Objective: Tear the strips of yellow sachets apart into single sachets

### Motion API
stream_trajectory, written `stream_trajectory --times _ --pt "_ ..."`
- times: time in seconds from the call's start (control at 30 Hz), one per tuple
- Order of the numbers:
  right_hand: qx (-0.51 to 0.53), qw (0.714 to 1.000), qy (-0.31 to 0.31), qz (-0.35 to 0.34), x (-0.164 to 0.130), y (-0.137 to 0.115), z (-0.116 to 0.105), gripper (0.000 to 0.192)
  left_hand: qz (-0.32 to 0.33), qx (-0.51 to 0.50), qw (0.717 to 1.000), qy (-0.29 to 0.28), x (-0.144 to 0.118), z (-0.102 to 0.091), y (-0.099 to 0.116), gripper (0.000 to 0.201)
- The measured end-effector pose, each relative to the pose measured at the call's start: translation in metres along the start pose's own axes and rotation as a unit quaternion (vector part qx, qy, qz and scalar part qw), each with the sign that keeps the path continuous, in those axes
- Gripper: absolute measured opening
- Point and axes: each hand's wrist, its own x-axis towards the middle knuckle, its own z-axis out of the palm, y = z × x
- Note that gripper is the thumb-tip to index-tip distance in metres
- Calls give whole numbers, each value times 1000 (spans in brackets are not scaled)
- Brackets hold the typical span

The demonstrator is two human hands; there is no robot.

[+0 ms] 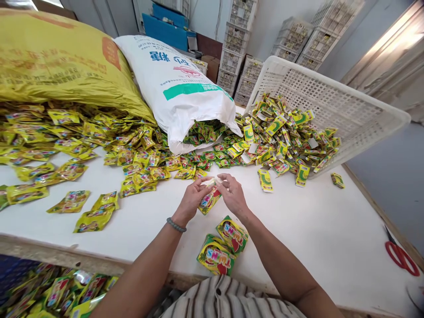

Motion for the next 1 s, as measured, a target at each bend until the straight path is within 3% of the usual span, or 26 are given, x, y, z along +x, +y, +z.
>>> stream_trajectory --times 0.07,0.13,0.23,0.3,0.4,0.53,0.67,0.73,0.8,0.9,1.0 --pt "20 997 72 -2 -1 4 -1 25 16 -3 1000 12 -1 2 2 73" --pt "64 993 97 12 -2 11 0 30 33 -8 999 26 -2 4 4 71" --pt "184 982 16 42 -3 22 4 39 49 -13 998 28 -3 6 7 62" --pt "232 972 4 40 -4 25 8 41 44 -7 999 12 -5 7 8 60" --pt "225 974 28 20 -7 23 10 37 25 -1 1000 -10 -6 7 8 62" --pt "180 983 -39 14 -9 17 6 26 8 15 1000 -10 -6 4 7 59" --pt "188 978 -74 52 -6 16 0 26 10 43 999 -32 -5 2 6 54" --pt "208 972 -88 68 -4 15 -4 37 16 58 997 -38 -5 2 6 52" --pt "198 973 -109 57 -3 13 -8 40 22 62 997 -28 -5 2 5 53" --pt "170 977 -125 21 -3 10 -12 24 33 49 998 4 -4 1 4 58" --pt "196 973 -115 34 -3 9 -13 24 45 53 998 9 -4 0 3 57"
